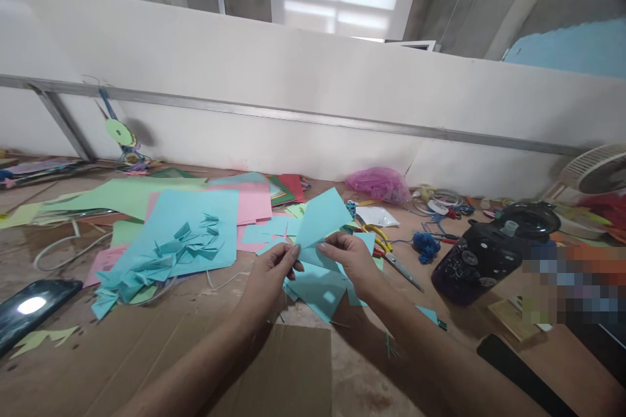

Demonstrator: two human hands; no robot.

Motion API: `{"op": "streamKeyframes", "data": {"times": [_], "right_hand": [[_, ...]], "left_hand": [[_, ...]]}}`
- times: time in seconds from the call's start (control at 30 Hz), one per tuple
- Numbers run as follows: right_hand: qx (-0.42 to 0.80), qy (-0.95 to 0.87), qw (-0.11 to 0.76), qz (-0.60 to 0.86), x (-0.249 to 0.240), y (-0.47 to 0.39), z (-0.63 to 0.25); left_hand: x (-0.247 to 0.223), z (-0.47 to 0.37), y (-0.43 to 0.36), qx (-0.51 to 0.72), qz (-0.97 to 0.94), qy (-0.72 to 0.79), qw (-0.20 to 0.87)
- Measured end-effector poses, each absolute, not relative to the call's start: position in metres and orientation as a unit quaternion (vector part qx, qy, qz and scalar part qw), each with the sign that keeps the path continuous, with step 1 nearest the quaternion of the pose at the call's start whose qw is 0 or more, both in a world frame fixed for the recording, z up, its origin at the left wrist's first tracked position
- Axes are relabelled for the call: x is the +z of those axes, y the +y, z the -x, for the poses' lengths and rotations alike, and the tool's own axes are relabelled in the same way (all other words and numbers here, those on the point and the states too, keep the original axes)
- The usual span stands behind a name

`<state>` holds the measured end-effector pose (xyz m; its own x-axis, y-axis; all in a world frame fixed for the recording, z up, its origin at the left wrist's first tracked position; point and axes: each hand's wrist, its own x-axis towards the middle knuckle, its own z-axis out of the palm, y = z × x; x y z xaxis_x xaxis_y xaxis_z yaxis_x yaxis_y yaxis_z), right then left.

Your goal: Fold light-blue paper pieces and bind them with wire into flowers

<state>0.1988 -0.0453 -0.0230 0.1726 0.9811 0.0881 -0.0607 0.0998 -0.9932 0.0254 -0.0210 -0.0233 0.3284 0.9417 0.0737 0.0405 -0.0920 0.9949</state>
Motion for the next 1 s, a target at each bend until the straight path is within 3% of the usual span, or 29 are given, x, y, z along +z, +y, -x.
{"op": "streamKeyframes", "data": {"times": [0.73,0.87,1.0], "right_hand": [[0.445,-0.444,0.607,0.486,-0.025,-0.045,-0.200],[0.352,-0.494,0.630,0.485,-0.017,-0.048,-0.200],[0.208,-0.624,0.576,0.486,-0.005,-0.059,-0.199]], "left_hand": [[-0.026,-0.022,-0.017,0.402,-0.625,0.389,0.544],[-0.030,-0.021,-0.010,0.406,-0.556,0.403,0.603],[-0.033,-0.018,-0.007,0.269,-0.481,0.371,0.747]]}}
